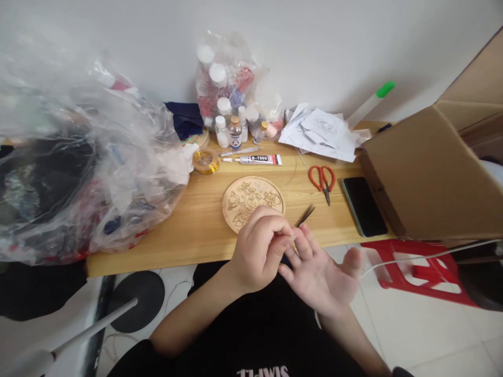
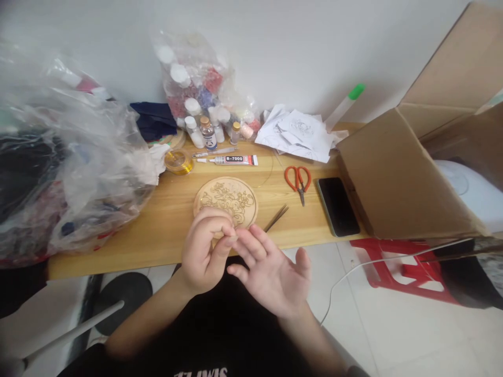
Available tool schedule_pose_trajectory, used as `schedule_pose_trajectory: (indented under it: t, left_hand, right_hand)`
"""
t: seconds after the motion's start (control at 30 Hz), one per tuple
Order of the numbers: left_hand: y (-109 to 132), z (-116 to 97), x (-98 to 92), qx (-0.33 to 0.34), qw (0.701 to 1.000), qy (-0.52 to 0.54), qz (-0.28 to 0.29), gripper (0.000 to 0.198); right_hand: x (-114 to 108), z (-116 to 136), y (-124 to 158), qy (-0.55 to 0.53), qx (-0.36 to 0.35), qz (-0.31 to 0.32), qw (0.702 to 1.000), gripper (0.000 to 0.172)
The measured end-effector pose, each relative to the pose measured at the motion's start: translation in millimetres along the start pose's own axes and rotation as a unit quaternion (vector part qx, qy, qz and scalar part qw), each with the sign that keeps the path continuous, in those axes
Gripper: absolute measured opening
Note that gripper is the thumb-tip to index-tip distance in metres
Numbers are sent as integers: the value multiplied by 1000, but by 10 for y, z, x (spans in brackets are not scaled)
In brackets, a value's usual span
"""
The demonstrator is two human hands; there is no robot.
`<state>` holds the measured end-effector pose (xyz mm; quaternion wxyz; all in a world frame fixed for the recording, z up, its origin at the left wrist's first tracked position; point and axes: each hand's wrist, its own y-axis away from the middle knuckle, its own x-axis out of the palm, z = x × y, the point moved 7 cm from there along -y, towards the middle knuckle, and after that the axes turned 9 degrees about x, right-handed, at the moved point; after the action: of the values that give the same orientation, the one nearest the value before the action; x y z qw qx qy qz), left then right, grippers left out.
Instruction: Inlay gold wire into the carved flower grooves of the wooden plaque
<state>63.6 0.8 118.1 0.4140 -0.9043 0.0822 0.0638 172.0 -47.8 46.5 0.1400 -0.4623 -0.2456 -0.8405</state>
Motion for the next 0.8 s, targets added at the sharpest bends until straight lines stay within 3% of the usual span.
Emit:
schedule_pose_trajectory:
  t: [0.27,0.43,0.6,0.67,0.8]
  left_hand:
    - [64,125,-12,-113,986,109,-51,11]
    - [117,246,21,-195,944,253,-86,14]
    - [129,306,73,-229,907,337,-108,13]
    - [146,341,107,-266,879,381,-109,15]
    - [307,416,34,-371,780,489,-121,21]
  right_hand:
    - [114,-2,-46,-18,6,52,998,58]
    - [112,22,-42,-21,-2,44,999,57]
    - [71,22,-36,0,-6,13,1000,57]
    - [40,19,-43,20,-3,-13,1000,58]
    - [-42,139,-30,64,-29,-42,997,53]
